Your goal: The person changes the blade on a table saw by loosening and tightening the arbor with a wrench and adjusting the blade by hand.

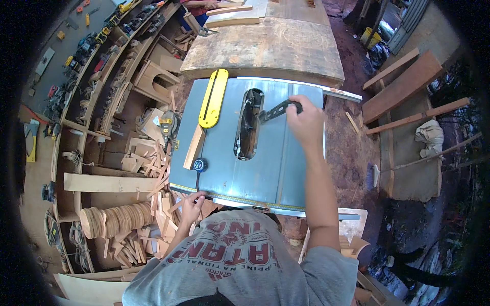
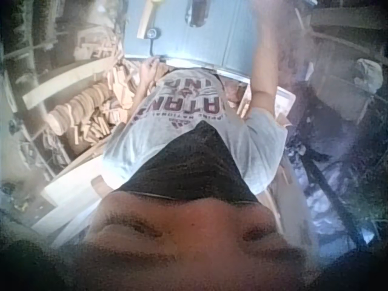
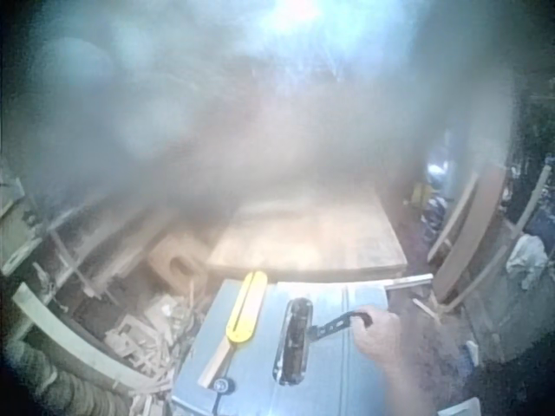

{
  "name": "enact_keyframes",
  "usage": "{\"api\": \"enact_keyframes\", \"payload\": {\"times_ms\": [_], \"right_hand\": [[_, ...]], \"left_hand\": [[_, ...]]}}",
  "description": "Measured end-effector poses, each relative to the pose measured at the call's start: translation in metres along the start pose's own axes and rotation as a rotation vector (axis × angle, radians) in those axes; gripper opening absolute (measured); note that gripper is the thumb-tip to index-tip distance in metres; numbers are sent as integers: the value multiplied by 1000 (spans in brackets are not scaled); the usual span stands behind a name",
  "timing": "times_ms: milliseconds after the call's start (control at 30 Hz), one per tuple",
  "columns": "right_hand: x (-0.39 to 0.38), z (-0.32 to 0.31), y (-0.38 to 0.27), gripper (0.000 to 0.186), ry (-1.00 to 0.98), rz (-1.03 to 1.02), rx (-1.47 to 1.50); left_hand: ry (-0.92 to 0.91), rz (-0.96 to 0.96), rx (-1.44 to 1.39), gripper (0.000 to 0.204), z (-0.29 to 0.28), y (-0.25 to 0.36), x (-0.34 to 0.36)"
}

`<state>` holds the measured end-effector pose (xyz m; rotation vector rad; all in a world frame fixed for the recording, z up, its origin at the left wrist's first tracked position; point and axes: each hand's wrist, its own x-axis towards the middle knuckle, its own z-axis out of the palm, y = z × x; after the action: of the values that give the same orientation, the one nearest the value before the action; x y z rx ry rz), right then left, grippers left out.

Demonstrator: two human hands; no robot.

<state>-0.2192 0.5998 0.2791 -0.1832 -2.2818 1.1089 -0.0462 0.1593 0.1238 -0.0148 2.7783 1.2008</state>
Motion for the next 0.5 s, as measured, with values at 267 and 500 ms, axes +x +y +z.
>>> {"api": "enact_keyframes", "payload": {"times_ms": [267,500], "right_hand": [[4,74,33,23,-112,3,-43],[-8,121,69,23,-145,49,-36]], "left_hand": [[24,-30,-34,23,4,-18,-18],[59,-74,-40,23,4,-22,-31]]}}
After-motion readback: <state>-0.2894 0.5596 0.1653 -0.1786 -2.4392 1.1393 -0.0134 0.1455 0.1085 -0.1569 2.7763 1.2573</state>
